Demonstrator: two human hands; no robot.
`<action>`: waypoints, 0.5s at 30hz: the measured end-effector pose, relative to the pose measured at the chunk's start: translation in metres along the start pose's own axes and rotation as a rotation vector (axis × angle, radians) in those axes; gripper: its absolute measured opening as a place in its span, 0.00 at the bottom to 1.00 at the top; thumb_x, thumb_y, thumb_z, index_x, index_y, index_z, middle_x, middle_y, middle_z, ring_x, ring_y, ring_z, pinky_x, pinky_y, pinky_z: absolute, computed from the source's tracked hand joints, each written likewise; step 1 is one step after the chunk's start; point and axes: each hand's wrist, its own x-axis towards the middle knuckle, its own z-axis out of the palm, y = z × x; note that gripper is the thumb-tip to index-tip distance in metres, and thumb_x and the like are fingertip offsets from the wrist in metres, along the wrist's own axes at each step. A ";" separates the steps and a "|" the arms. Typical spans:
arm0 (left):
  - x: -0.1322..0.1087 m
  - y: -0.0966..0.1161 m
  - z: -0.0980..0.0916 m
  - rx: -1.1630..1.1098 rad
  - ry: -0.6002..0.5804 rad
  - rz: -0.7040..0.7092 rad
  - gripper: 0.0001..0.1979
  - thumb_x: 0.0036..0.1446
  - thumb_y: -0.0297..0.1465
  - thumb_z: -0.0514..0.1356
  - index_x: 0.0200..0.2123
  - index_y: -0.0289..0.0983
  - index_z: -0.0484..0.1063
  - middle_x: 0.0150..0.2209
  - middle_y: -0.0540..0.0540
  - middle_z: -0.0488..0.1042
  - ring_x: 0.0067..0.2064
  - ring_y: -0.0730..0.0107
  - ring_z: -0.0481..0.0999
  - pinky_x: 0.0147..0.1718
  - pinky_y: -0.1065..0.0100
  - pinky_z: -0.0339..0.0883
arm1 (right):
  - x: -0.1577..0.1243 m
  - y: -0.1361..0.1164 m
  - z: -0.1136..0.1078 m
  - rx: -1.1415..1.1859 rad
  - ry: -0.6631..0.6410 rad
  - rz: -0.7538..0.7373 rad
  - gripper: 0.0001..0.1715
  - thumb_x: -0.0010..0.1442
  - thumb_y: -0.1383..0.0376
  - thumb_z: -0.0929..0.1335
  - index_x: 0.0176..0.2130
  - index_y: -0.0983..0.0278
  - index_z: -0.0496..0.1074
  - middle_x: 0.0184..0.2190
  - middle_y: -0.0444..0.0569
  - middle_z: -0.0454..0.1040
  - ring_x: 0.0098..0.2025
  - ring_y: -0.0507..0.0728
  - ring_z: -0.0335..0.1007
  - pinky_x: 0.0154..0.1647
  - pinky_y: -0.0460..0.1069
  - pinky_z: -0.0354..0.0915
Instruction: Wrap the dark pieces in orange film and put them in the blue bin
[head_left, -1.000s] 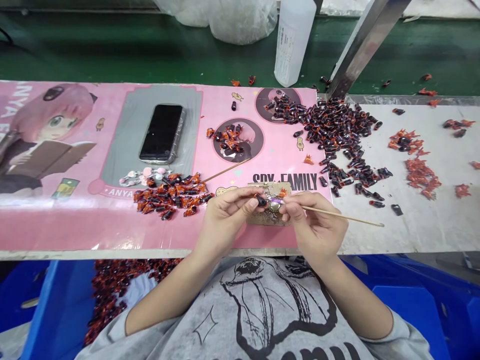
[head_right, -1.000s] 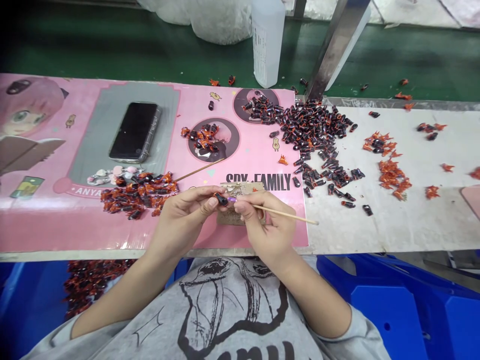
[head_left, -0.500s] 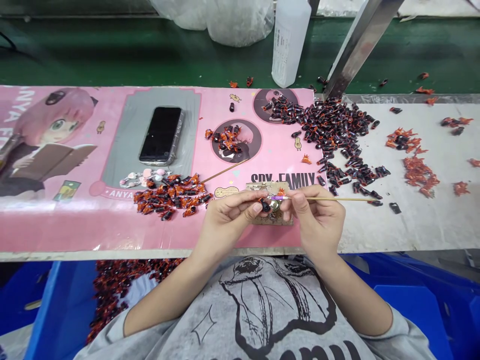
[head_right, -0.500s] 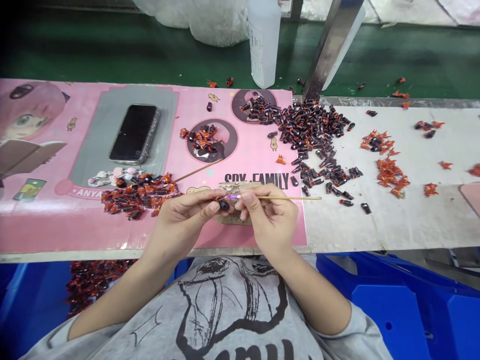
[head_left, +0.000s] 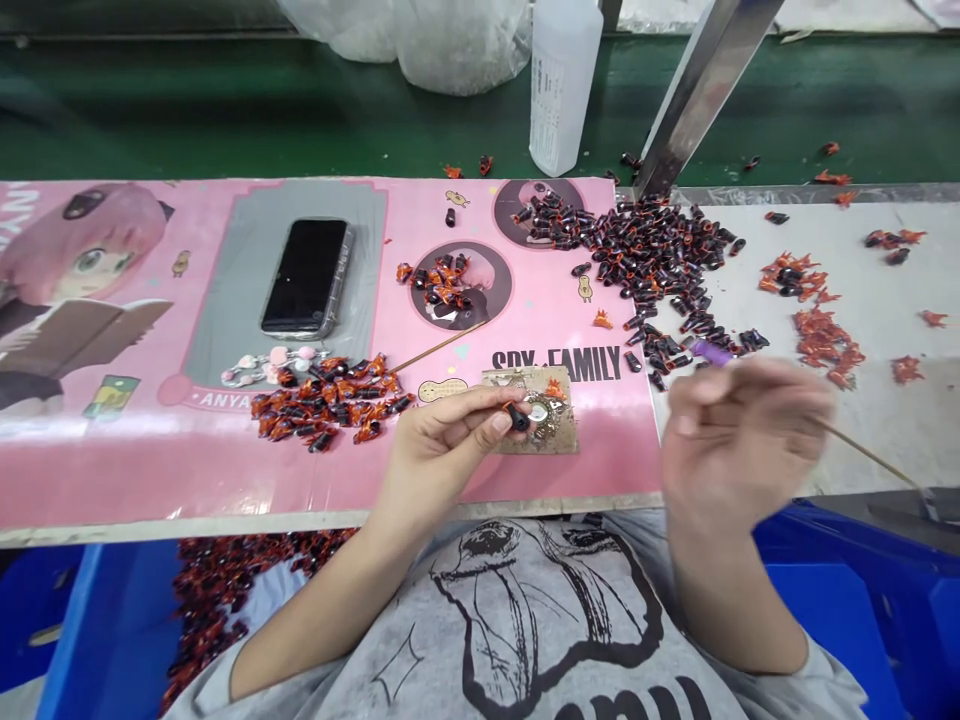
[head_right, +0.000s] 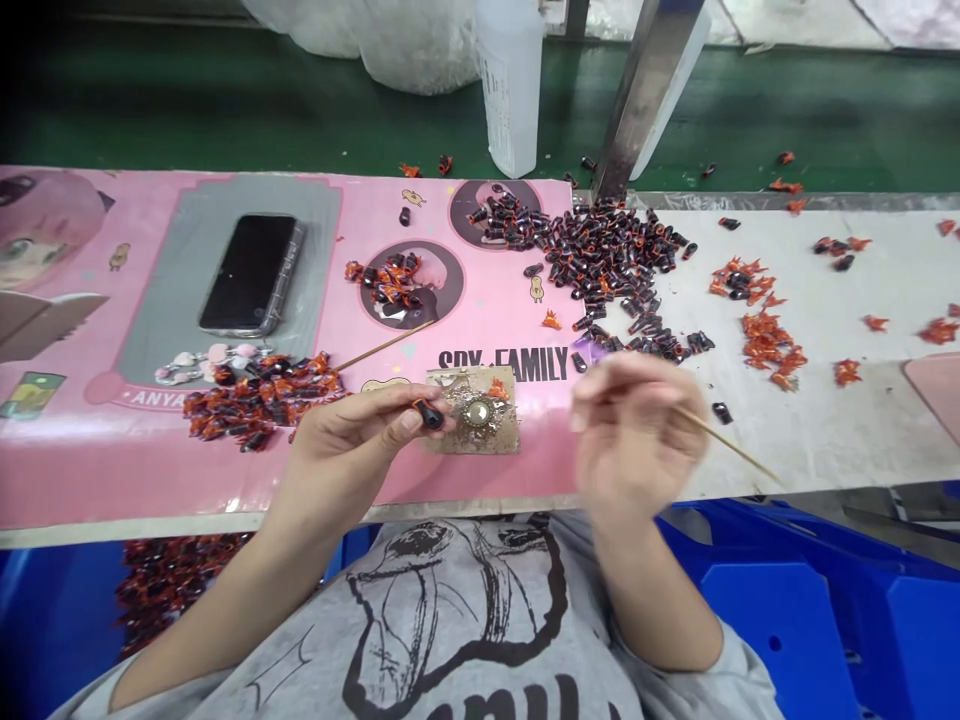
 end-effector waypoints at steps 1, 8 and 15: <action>0.000 0.000 -0.001 -0.002 0.003 -0.002 0.08 0.49 0.34 0.75 0.34 0.42 0.86 0.33 0.45 0.85 0.32 0.67 0.83 0.34 0.68 0.81 | 0.008 0.000 -0.007 -0.044 0.055 -0.068 0.13 0.70 0.53 0.66 0.37 0.55 0.74 0.26 0.41 0.73 0.20 0.50 0.67 0.16 0.46 0.57; 0.003 -0.007 0.001 -0.047 -0.011 -0.068 0.10 0.46 0.36 0.76 0.33 0.41 0.85 0.32 0.45 0.85 0.31 0.68 0.83 0.34 0.68 0.81 | 0.065 0.050 -0.033 -0.515 -0.495 -0.222 0.20 0.63 0.60 0.71 0.23 0.60 0.64 0.28 0.45 0.78 0.28 0.54 0.74 0.31 0.51 0.67; 0.010 -0.004 0.011 -0.130 -0.032 -0.092 0.11 0.46 0.37 0.76 0.33 0.39 0.84 0.32 0.45 0.84 0.29 0.69 0.82 0.31 0.70 0.80 | 0.103 0.090 -0.006 -0.826 -1.038 -0.193 0.11 0.55 0.76 0.68 0.26 0.62 0.71 0.29 0.49 0.74 0.34 0.59 0.71 0.36 0.53 0.66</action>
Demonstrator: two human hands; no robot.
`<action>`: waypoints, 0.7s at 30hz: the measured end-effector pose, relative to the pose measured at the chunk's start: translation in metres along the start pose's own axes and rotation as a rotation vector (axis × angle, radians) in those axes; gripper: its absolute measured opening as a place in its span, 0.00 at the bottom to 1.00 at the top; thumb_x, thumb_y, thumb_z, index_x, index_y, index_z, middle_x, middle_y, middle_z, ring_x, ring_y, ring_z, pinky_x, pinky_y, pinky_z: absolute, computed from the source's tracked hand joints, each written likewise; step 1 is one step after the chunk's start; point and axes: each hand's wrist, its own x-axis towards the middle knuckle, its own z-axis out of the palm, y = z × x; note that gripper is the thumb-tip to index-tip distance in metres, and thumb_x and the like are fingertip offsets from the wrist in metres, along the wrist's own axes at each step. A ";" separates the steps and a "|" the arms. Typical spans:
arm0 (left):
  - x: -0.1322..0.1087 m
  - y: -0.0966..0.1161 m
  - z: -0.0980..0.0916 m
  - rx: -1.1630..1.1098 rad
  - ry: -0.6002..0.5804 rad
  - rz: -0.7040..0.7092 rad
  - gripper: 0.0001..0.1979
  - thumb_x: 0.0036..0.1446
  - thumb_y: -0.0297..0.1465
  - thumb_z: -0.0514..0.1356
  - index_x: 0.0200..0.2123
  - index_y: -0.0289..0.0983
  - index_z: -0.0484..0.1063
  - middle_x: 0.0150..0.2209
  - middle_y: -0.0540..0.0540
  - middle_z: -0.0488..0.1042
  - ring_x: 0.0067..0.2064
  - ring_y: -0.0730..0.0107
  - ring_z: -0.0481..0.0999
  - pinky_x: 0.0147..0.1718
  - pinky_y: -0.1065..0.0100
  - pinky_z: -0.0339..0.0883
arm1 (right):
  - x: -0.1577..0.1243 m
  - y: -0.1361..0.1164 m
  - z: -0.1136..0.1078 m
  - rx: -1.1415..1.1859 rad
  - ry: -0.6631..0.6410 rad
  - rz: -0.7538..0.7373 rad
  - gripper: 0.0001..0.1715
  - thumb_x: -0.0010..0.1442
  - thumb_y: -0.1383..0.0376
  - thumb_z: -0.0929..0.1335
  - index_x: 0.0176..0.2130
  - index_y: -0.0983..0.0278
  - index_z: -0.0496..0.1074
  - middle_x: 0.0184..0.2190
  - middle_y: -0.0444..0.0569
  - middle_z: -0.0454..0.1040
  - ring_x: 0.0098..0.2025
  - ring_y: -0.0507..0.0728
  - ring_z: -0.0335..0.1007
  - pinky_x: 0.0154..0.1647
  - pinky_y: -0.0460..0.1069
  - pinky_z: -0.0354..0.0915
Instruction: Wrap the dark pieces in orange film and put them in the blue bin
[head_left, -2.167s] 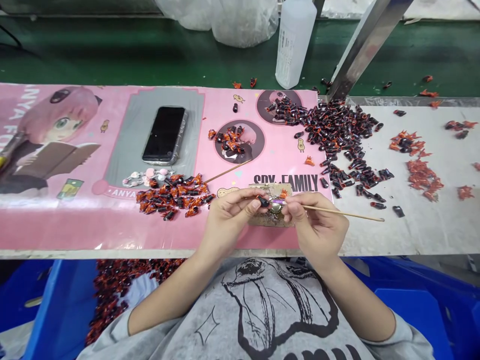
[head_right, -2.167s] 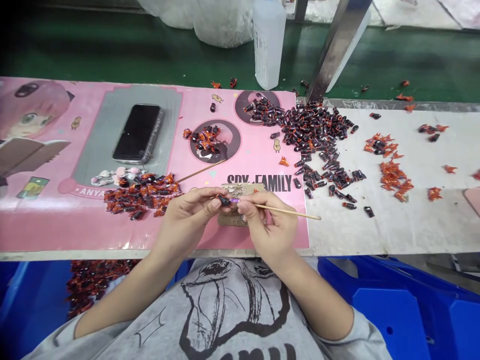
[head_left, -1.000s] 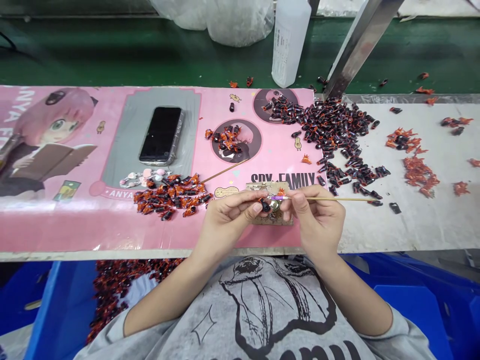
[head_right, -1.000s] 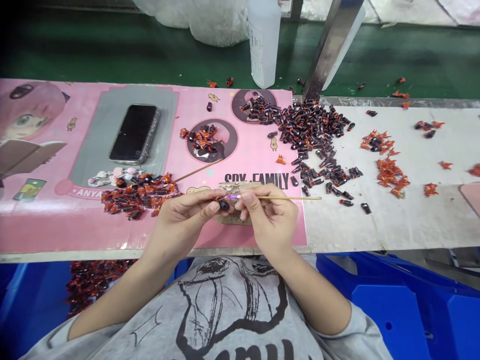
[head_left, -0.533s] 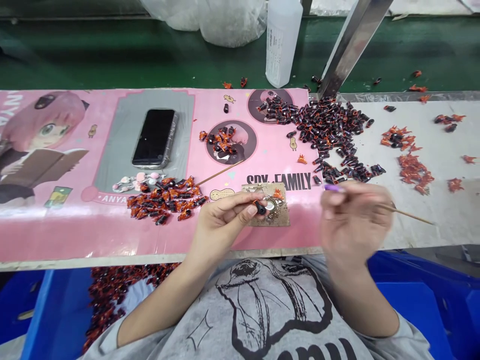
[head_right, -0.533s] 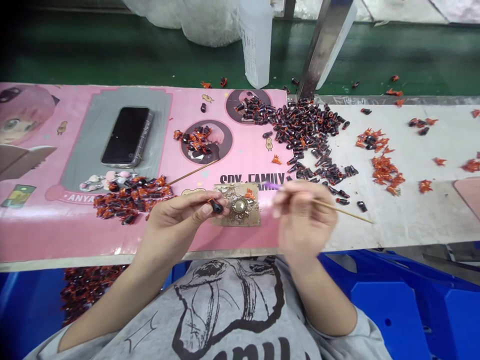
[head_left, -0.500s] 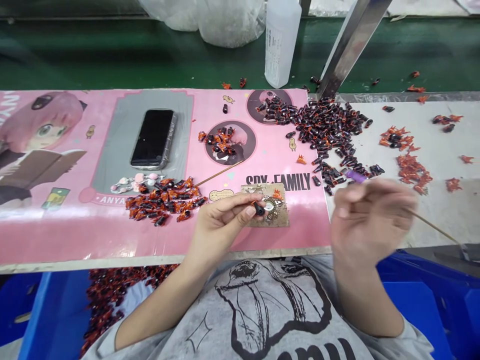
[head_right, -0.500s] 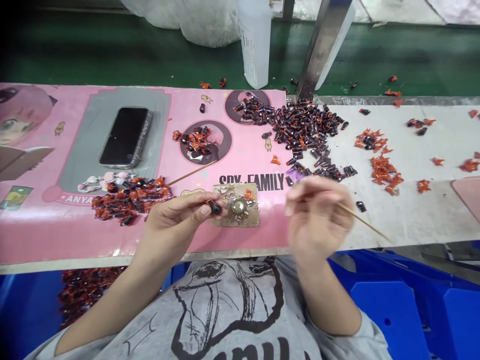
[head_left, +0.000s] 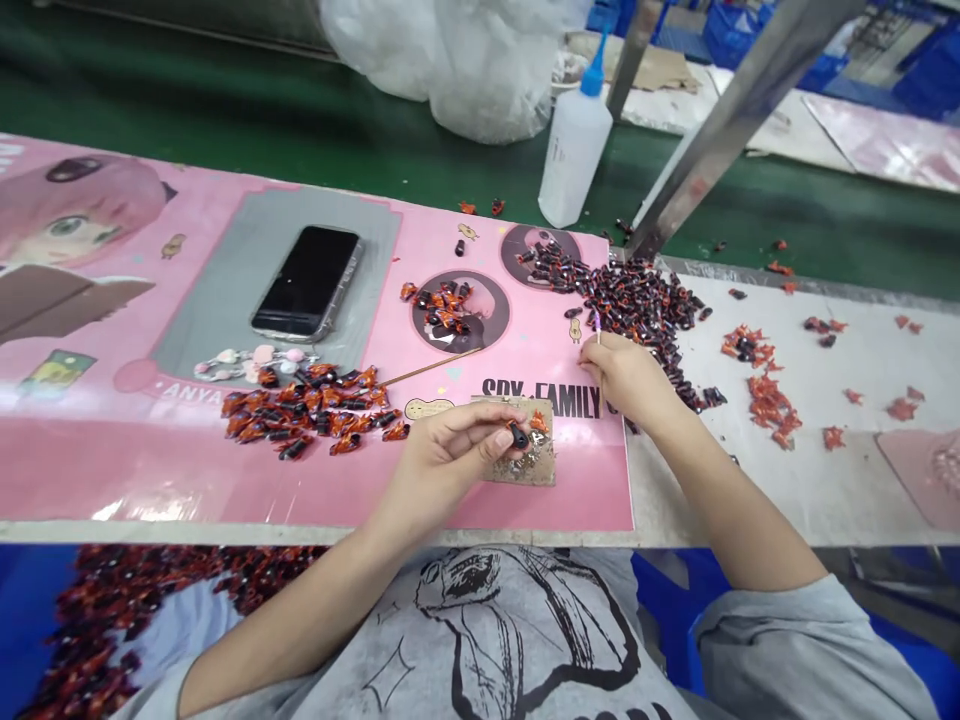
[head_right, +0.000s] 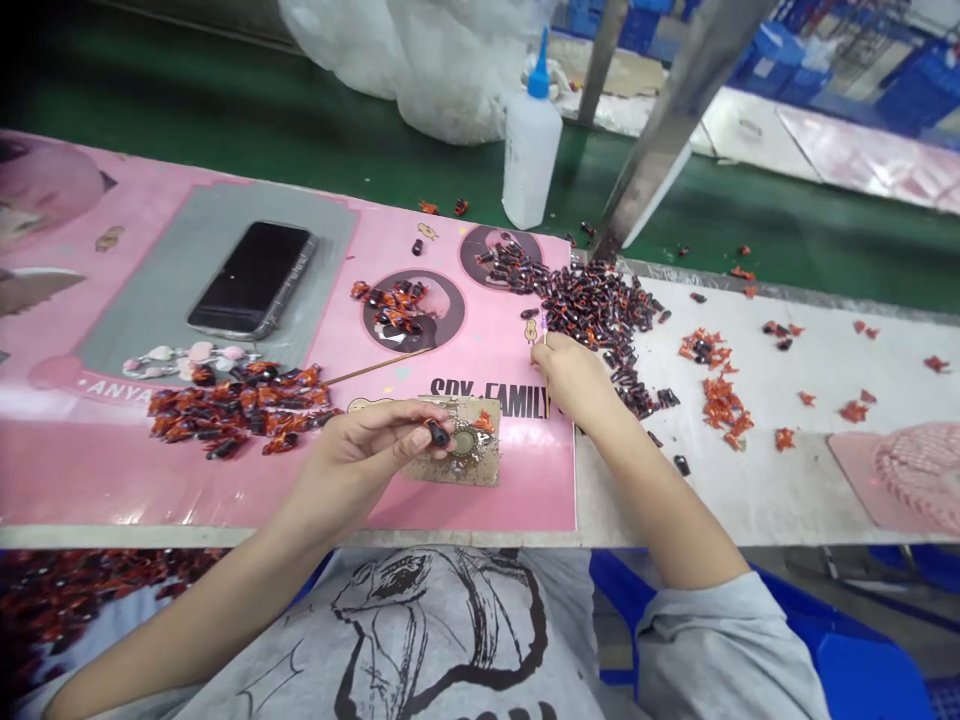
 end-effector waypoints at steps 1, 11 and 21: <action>0.000 0.002 0.002 -0.031 -0.021 0.003 0.11 0.47 0.37 0.76 0.32 0.39 0.84 0.33 0.45 0.84 0.29 0.70 0.81 0.32 0.70 0.80 | 0.002 -0.002 -0.002 0.010 -0.006 -0.034 0.11 0.56 0.76 0.67 0.27 0.62 0.70 0.29 0.49 0.74 0.33 0.58 0.71 0.36 0.52 0.67; 0.002 0.018 0.036 -0.132 -0.148 -0.045 0.14 0.47 0.42 0.75 0.32 0.39 0.83 0.29 0.45 0.81 0.28 0.68 0.79 0.27 0.70 0.76 | -0.048 -0.063 -0.034 0.522 0.219 0.064 0.06 0.57 0.70 0.72 0.35 0.61 0.73 0.32 0.45 0.78 0.35 0.55 0.75 0.36 0.49 0.70; 0.017 0.006 0.081 -0.273 -0.206 -0.125 0.11 0.46 0.38 0.76 0.31 0.40 0.83 0.29 0.49 0.81 0.26 0.73 0.78 0.31 0.69 0.76 | -0.083 -0.064 -0.035 0.681 0.522 0.046 0.13 0.59 0.75 0.72 0.38 0.57 0.79 0.36 0.47 0.78 0.41 0.55 0.76 0.40 0.51 0.74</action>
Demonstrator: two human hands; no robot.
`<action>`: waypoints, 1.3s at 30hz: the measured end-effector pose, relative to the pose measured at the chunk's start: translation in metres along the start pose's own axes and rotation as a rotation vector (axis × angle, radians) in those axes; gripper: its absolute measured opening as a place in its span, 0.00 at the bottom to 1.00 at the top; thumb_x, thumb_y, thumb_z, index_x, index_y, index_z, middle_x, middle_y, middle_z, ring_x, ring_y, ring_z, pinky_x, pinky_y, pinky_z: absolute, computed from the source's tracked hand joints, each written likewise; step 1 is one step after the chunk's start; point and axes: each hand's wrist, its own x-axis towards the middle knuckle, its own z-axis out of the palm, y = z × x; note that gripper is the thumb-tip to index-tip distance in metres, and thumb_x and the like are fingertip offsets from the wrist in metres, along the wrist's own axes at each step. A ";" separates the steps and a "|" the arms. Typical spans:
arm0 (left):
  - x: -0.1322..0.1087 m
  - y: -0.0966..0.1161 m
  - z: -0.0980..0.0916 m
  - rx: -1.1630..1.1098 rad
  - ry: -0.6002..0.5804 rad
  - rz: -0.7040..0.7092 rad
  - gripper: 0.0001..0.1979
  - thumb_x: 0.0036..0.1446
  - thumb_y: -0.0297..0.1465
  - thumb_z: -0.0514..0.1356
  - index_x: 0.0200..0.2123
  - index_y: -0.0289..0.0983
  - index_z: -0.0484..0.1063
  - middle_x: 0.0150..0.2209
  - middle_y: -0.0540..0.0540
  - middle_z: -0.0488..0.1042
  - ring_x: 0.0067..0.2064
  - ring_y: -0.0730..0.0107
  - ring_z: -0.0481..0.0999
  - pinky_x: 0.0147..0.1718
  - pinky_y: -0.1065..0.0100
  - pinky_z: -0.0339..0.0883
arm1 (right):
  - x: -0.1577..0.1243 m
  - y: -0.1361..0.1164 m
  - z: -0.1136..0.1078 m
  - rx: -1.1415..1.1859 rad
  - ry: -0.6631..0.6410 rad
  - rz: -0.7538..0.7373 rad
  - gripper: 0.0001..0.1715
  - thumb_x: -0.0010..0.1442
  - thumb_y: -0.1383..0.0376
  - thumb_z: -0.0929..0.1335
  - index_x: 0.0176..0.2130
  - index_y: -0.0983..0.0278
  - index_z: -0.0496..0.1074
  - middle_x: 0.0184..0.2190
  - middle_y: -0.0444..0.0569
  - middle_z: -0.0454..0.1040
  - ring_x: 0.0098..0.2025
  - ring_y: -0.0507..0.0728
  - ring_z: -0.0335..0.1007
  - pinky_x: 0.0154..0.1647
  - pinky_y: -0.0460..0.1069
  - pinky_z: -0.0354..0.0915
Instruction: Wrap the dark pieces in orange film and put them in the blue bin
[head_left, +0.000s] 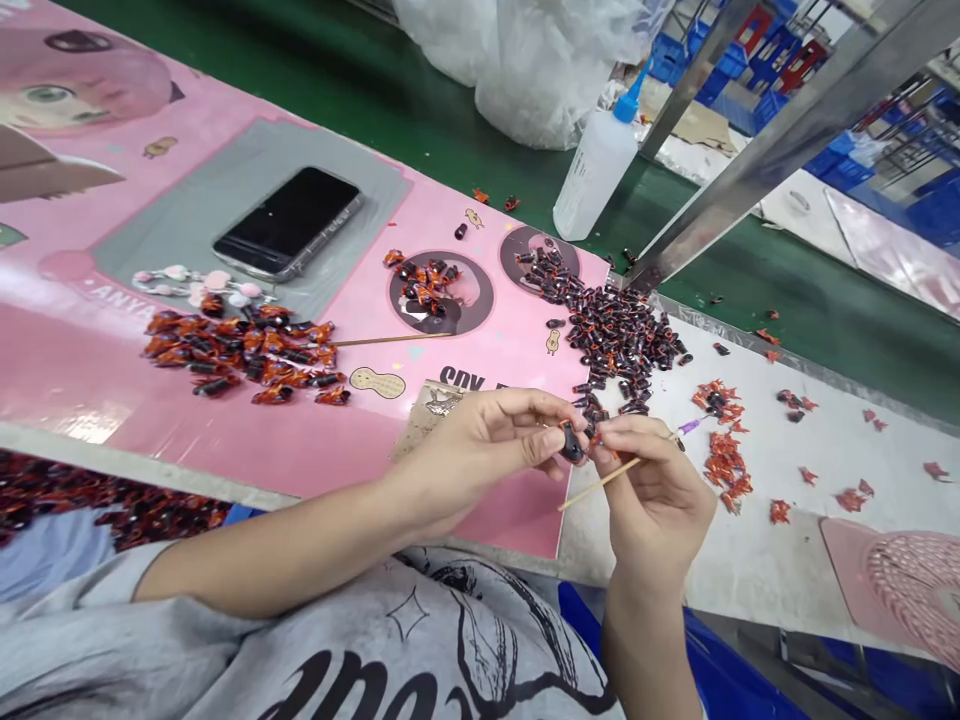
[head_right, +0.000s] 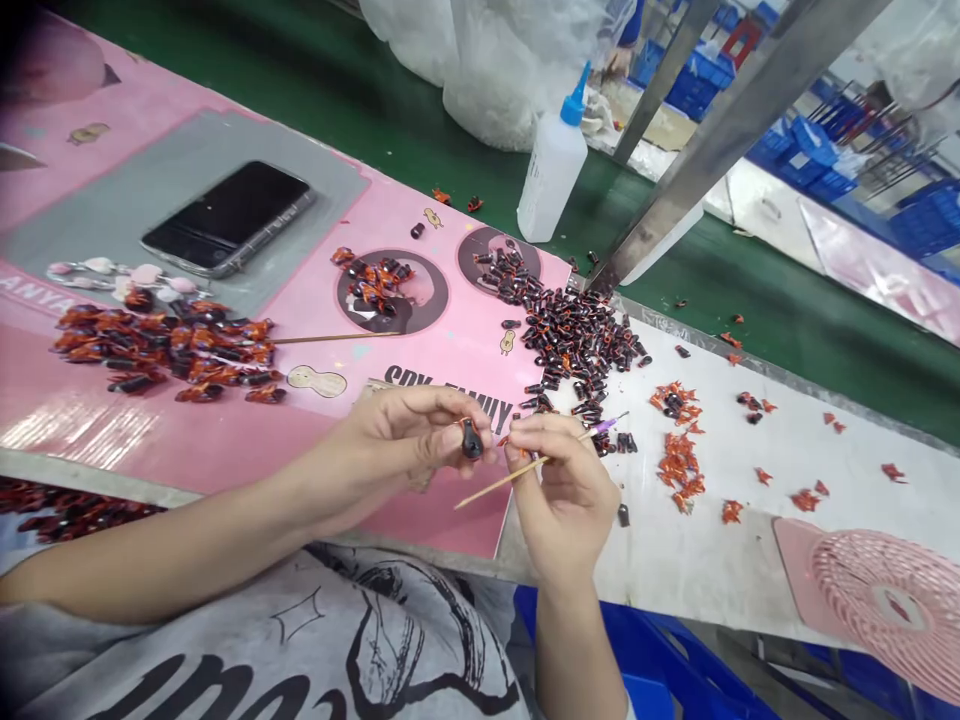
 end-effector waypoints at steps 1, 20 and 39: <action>0.001 -0.003 0.001 -0.013 0.005 -0.012 0.12 0.45 0.38 0.76 0.32 0.39 0.83 0.30 0.49 0.81 0.27 0.74 0.78 0.33 0.70 0.76 | -0.003 0.000 -0.002 0.006 0.003 -0.008 0.14 0.60 0.76 0.71 0.38 0.56 0.78 0.36 0.47 0.78 0.41 0.55 0.76 0.40 0.50 0.74; 0.003 -0.012 0.009 0.032 -0.060 0.044 0.06 0.51 0.27 0.73 0.34 0.38 0.82 0.32 0.53 0.81 0.35 0.78 0.80 0.42 0.77 0.73 | -0.018 0.005 -0.005 -0.098 0.110 -0.080 0.17 0.59 0.77 0.73 0.44 0.59 0.76 0.45 0.49 0.77 0.48 0.56 0.77 0.47 0.54 0.76; -0.007 -0.001 0.007 0.393 0.007 0.449 0.13 0.54 0.19 0.66 0.37 0.41 0.85 0.35 0.47 0.82 0.38 0.73 0.81 0.38 0.76 0.76 | -0.020 -0.007 0.004 -0.192 0.024 -0.206 0.26 0.58 0.77 0.73 0.53 0.56 0.76 0.43 0.47 0.81 0.48 0.57 0.78 0.50 0.55 0.76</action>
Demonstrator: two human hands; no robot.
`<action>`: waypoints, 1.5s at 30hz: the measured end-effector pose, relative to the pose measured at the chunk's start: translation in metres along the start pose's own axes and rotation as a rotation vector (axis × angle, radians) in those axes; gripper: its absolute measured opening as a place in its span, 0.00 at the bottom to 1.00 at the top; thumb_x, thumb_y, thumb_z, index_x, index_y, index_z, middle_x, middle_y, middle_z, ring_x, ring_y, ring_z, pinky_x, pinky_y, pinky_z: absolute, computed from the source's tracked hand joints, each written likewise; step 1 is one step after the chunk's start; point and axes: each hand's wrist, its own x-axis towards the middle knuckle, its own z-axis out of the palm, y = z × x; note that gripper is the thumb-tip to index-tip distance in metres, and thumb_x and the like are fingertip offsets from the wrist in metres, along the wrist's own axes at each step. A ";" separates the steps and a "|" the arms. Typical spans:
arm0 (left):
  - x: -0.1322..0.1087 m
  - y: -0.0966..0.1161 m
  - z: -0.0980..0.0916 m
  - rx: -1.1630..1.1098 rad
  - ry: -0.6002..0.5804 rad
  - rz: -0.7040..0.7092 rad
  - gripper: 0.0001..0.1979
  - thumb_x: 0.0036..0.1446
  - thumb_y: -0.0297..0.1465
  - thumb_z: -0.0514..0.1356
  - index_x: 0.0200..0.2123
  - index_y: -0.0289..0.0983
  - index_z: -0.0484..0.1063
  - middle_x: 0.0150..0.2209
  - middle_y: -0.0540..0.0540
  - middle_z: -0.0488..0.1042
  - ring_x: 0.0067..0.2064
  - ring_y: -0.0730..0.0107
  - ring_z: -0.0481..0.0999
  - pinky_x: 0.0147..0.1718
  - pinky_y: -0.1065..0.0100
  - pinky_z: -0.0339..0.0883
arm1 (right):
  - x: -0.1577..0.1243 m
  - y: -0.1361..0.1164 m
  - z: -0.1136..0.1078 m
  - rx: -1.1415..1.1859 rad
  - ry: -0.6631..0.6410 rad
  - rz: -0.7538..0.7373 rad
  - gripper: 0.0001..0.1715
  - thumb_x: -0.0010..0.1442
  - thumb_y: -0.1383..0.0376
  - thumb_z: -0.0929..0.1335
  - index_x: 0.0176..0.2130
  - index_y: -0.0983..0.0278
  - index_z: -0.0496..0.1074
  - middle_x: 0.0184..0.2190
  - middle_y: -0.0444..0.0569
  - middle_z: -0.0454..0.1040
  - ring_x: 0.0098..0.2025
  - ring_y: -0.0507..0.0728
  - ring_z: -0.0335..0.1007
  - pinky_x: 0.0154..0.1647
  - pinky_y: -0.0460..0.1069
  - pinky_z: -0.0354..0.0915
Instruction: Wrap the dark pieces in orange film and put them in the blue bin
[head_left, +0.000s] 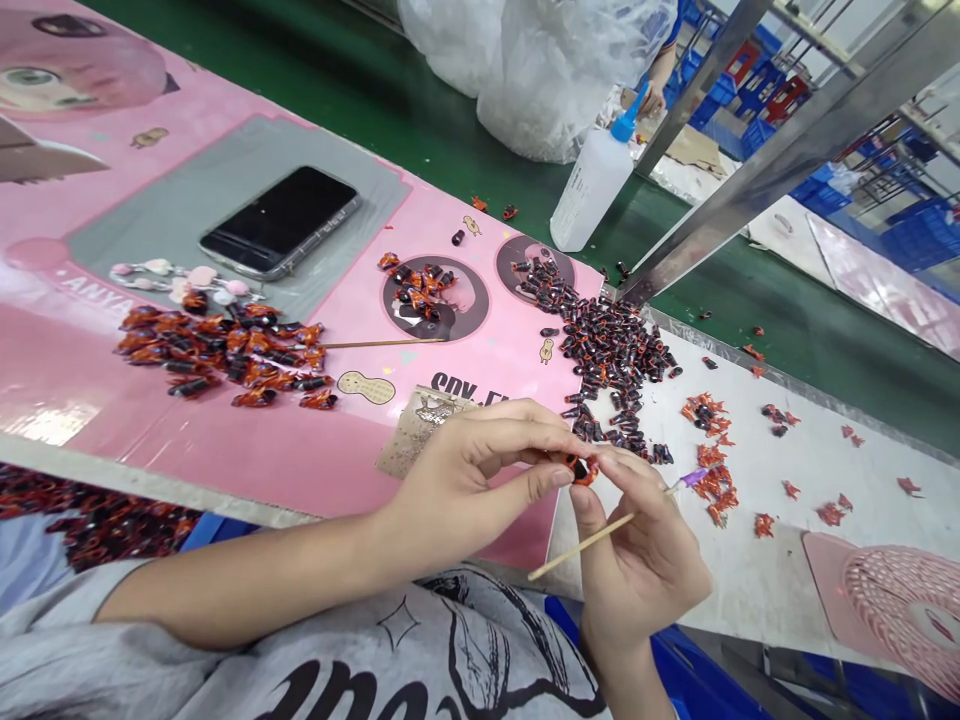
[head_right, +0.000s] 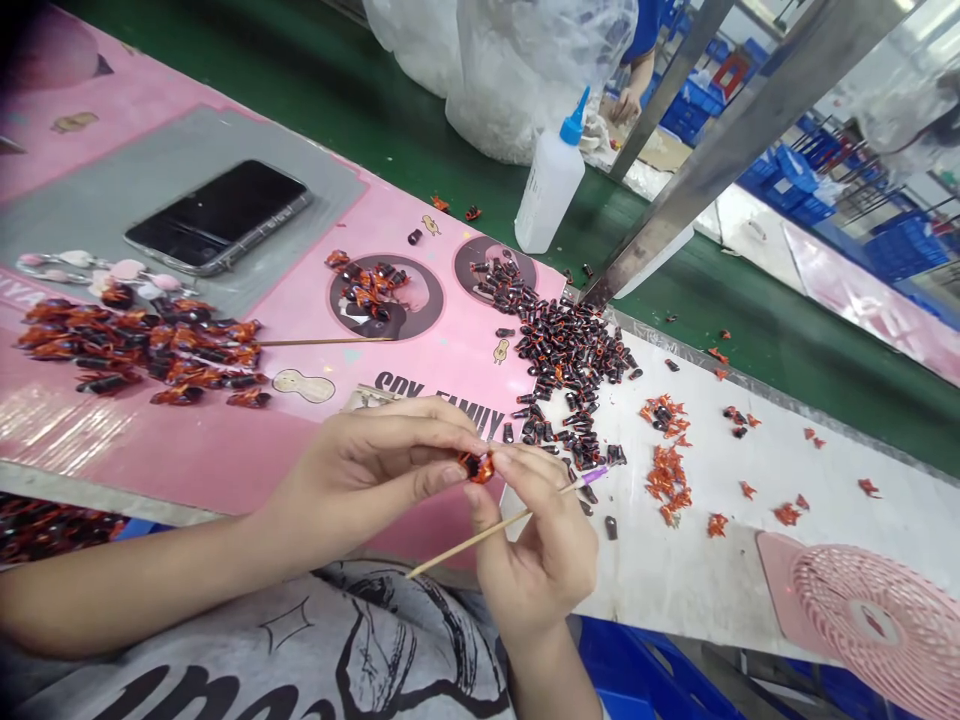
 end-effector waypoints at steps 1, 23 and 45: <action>0.000 0.000 0.000 0.015 0.000 0.003 0.13 0.55 0.19 0.65 0.38 0.41 0.85 0.35 0.47 0.82 0.38 0.73 0.81 0.37 0.75 0.76 | 0.001 0.001 0.000 -0.030 -0.017 -0.024 0.27 0.58 0.78 0.73 0.54 0.57 0.76 0.43 0.47 0.81 0.48 0.57 0.77 0.50 0.55 0.76; 0.013 -0.021 0.003 0.501 -0.032 0.475 0.16 0.57 0.14 0.53 0.33 0.38 0.74 0.30 0.49 0.80 0.31 0.76 0.79 0.31 0.78 0.72 | 0.011 -0.001 0.010 -0.347 -0.016 -0.163 0.16 0.61 0.79 0.69 0.45 0.63 0.73 0.34 0.47 0.75 0.34 0.54 0.76 0.33 0.49 0.75; 0.062 -0.032 -0.083 0.882 0.166 0.075 0.05 0.57 0.27 0.62 0.35 0.37 0.78 0.36 0.43 0.83 0.36 0.64 0.80 0.38 0.64 0.75 | 0.035 0.037 -0.047 -0.467 -0.041 -0.102 0.16 0.67 0.65 0.68 0.54 0.63 0.74 0.44 0.55 0.80 0.49 0.64 0.75 0.50 0.59 0.68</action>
